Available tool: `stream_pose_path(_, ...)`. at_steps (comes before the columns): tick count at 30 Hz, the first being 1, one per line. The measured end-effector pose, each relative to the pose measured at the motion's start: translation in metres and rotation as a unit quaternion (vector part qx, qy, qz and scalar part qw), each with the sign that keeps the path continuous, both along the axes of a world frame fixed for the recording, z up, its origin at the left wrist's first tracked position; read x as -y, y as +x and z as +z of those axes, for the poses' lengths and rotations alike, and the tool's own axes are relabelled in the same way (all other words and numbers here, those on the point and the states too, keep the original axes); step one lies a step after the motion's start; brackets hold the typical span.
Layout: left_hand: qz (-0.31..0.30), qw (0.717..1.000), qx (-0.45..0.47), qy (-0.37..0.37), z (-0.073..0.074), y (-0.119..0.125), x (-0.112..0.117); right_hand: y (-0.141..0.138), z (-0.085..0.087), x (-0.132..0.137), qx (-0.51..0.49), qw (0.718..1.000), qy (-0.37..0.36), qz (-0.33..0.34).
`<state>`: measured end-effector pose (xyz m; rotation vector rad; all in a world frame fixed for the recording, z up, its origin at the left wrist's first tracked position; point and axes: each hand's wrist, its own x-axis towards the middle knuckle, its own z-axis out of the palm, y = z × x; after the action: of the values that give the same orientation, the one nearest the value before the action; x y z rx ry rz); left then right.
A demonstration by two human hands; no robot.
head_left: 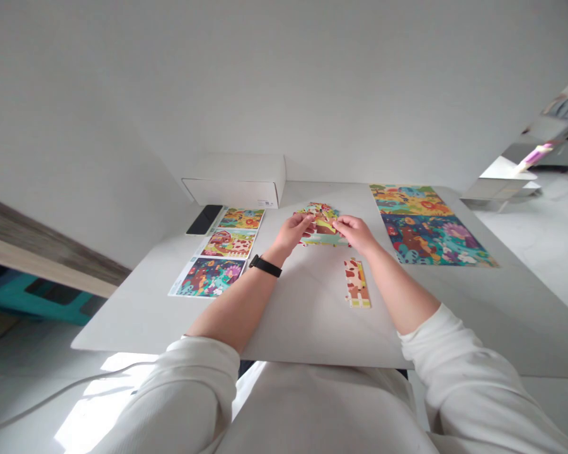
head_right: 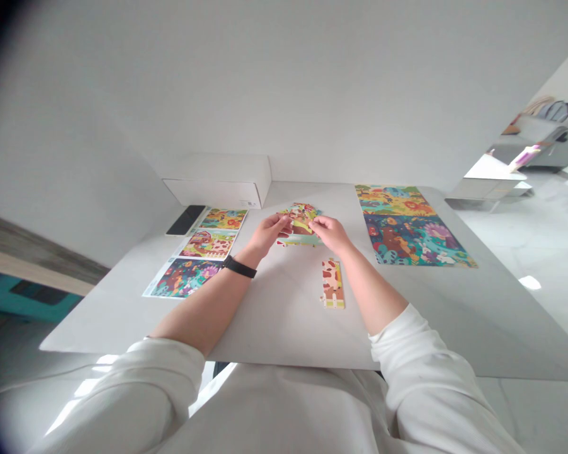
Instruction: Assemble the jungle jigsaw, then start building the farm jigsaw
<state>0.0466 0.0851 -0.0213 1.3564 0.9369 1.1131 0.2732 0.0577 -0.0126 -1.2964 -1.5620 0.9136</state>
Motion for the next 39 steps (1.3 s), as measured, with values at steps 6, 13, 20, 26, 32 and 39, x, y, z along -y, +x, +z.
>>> stream_pose_path(6,-0.036,0.999,-0.01,0.021,-0.002,0.003,-0.003,0.0,0.0,0.003,0.036,0.999,0.004,0.021)
stream_pose_path(13,-0.056,0.997,-0.004,0.053,-0.002,0.005,-0.003,0.009,-0.004,0.013,0.02,1.0,0.022,-0.011)
stream_pose_path(20,-0.078,0.996,-0.016,0.045,0.005,0.014,0.01,0.023,-0.002,0.045,0.118,0.981,0.153,0.032)
stream_pose_path(26,-0.089,0.994,-0.044,0.047,0.024,0.017,0.033,0.027,0.007,0.077,0.232,0.94,0.246,0.04)
stream_pose_path(32,-0.04,0.997,-0.054,0.027,0.034,0.008,0.06,0.02,0.009,0.1,0.26,0.93,0.25,0.067)
stream_pose_path(39,-0.024,0.991,-0.126,0.022,0.029,-0.013,0.091,0.002,0.008,0.11,0.27,0.92,0.271,0.09)
